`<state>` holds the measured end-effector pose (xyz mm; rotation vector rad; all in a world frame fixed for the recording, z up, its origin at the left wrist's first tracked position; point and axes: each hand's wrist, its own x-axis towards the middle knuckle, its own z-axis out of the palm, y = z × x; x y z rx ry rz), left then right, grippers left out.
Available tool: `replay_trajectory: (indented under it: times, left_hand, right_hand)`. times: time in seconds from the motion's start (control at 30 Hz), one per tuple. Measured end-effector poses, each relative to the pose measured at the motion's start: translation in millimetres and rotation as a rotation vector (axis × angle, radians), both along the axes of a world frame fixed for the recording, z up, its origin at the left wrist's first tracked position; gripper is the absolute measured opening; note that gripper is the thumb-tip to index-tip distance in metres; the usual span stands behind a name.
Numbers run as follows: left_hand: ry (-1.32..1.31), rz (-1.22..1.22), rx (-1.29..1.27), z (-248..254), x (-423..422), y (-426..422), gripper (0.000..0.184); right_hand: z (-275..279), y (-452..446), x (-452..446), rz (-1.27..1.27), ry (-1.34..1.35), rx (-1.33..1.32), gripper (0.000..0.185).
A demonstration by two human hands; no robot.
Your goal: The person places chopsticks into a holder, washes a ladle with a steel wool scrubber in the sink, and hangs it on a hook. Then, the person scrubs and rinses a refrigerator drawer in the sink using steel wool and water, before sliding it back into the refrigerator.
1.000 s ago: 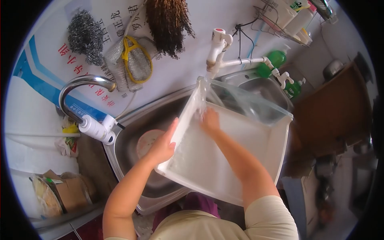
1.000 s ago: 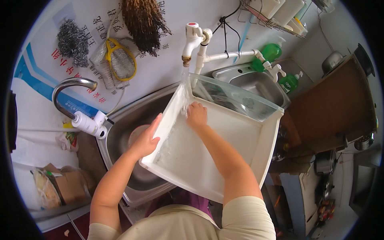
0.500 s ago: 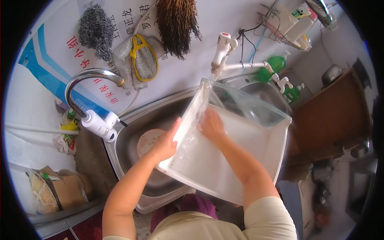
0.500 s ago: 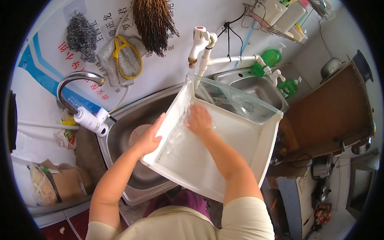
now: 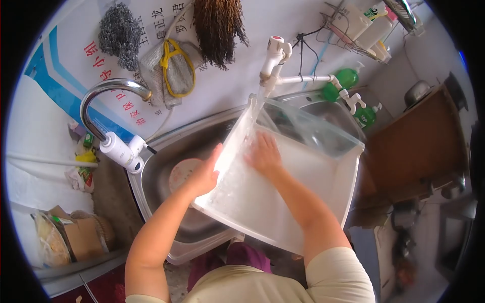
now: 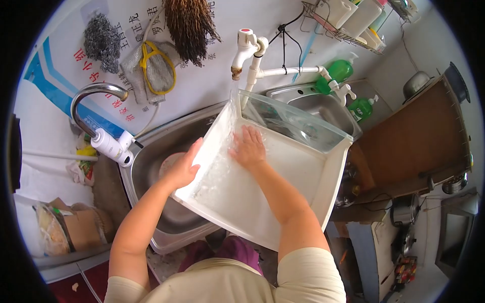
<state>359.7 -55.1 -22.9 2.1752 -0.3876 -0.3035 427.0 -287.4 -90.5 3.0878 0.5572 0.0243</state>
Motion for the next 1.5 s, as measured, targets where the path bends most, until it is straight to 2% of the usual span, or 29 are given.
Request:
replay_trajectory:
  times: [0.07,0.17,0.23,0.33,0.43,0.53,0.63,0.73,0.83,0.93,1.03,1.13,1.23,1.33,1.43,1.5]
  left_hand:
    - [0.013,0.011,0.005,0.9,-0.4,-0.6,0.07]
    - [0.012,0.033,0.035,3.0,0.1,-3.9,0.067]
    - [-0.018,0.051,0.054,-0.9,0.4,-4.0,0.066]
    - [-0.056,0.063,0.069,-2.1,0.1,-5.3,0.065]
    - [-0.064,0.067,0.074,0.4,0.4,-5.6,0.062]
    - [-0.095,0.064,0.082,-1.6,-0.3,-4.4,0.06]
    - [-0.07,0.067,0.071,0.3,-1.1,-4.0,0.059]
    - [-0.076,0.055,0.044,-3.2,-0.7,-3.0,0.059]
    - [-0.001,0.076,0.051,-8.3,-6.1,-7.5,0.059]
    - [-0.05,0.087,-0.005,-16.2,-6.5,-5.4,0.059]
    - [-0.016,0.082,0.047,-5.8,-6.7,-9.1,0.059]
    - [-0.063,0.068,0.006,-9.4,-1.5,-1.5,0.059]
    - [0.0,0.088,0.119,5.8,-1.4,-5.4,0.059]
    - [-0.01,0.094,0.176,17.2,-4.3,-6.5,0.06]
    - [-0.097,0.094,0.125,1.0,-1.5,-5.0,0.061]
    - [-0.104,0.098,0.166,3.9,-3.4,-4.6,0.061]
  right_hand:
    - [-17.7,0.5,-1.0,-0.073,-0.059,-0.004,0.071]
    - [-11.4,32.8,-32.2,-0.08,0.065,-0.2,0.074]
    - [5.6,54.6,-60.4,0.022,0.233,-0.13,0.075]
    - [-11.7,81.4,-87.9,0.022,0.186,-0.171,0.077]
    - [-16.8,80.7,-101.6,0.054,0.206,0.088,0.078]
    - [-2.7,80.0,-116.4,0.214,0.385,0.084,0.074]
    - [14.8,65.0,-119.1,0.382,0.454,0.096,0.059]
    - [-14.5,41.2,-120.2,0.752,0.484,0.184,0.044]
    - [0.7,24.6,-110.8,0.84,0.638,0.254,0.037]
    - [-6.0,14.3,-107.4,0.969,0.487,0.315,0.037]
    - [13.9,40.1,-125.5,0.655,0.339,0.256,0.037]
    - [11.6,54.2,-121.7,0.515,0.39,0.425,0.035]
    - [11.4,52.2,-118.1,0.482,0.221,0.372,0.031]
    - [9.9,49.2,-107.6,0.509,0.107,0.431,0.03]
    - [17.1,57.0,-106.4,0.186,0.1,0.406,0.03]
    - [-10.0,61.0,-105.4,0.268,0.134,0.425,0.028]
